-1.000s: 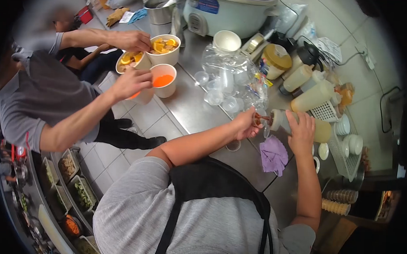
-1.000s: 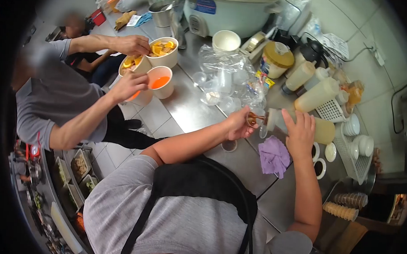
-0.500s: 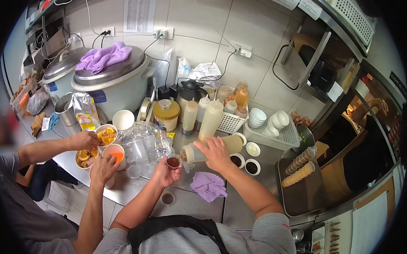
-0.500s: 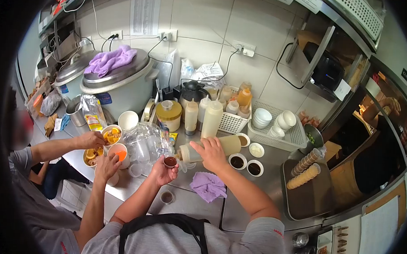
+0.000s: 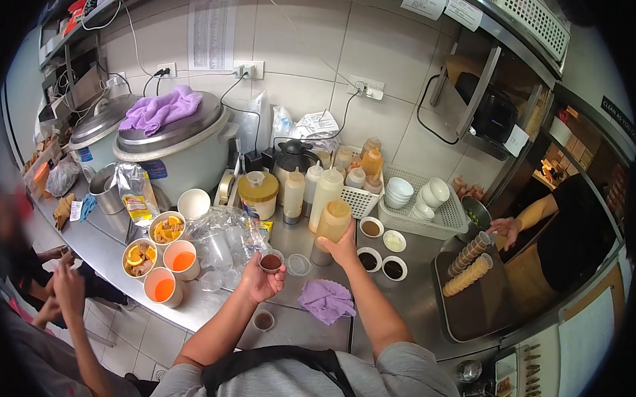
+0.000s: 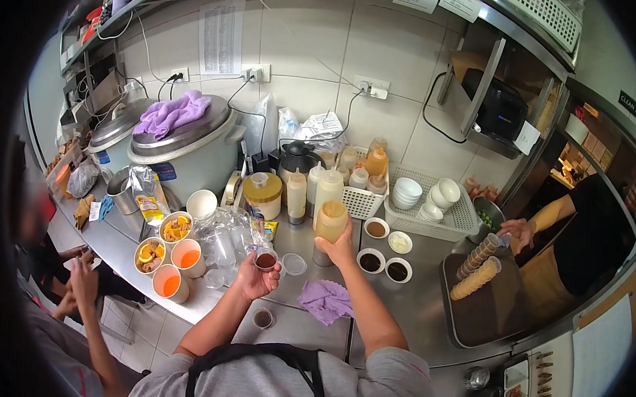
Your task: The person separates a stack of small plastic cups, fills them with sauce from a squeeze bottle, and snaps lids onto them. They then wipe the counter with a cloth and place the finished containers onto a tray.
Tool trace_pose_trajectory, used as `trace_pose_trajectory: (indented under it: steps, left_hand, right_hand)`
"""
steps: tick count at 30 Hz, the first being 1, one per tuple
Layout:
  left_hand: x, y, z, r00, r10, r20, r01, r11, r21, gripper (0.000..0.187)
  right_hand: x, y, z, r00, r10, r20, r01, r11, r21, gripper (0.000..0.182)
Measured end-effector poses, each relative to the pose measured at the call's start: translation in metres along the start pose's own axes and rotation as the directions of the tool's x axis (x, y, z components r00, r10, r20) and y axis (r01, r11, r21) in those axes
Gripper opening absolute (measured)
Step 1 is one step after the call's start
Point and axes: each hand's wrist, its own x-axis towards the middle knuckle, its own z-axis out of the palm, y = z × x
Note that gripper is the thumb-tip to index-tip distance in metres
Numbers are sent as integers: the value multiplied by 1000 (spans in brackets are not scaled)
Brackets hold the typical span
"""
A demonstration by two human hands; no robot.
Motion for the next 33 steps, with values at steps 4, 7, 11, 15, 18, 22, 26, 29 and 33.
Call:
trace_pose_trajectory:
  steps: [4, 7, 11, 15, 18, 22, 26, 29, 33]
  left_hand:
    - [-6, -1, -1, 1000, 7, 9, -7, 1000, -24, 54]
    - [-11, -7, -11, 999, -9, 54, 12, 998, -58, 54]
    - [-20, -18, -9, 1000, -18, -20, 18, 1000, 20, 58]
    - [-31, -27, -14, 996, 52, -75, -47, 997, 68, 57]
    - [-39, -31, -14, 992, 80, -101, -73, 995, 67, 57]
    - [-38, -38, -17, 992, 78, -103, -69, 994, 87, 57]
    - [-37, -46, -19, 991, 73, -110, -58, 989, 133, 55]
    - [-36, -45, -22, 994, 63, -88, -51, 989, 136, 52]
    - [-40, -50, -23, 988, 58, -141, -41, 992, 120, 51]
  right_hand:
    - [-43, -28, -5, 978, -102, -179, 38, 943, -329, 62]
    - [-81, -25, 31, 922, 270, 276, -373, 809, 454, 37]
    - [-91, -77, 39, 652, 376, 659, -755, 401, 519, 39]
    - [-91, -108, 41, 633, 387, 670, -760, 473, 446, 52]
    - [-101, -111, 42, 679, 308, 666, -707, 516, 483, 53]
    - [-110, -115, 38, 718, 304, 626, -653, 607, 454, 45]
    - [-113, -107, 43, 731, 314, 606, -625, 665, 410, 34]
    - [-112, -113, 41, 677, 341, 652, -662, 669, 337, 28]
    - [-116, -105, 47, 668, 306, 678, -631, 716, 299, 33]
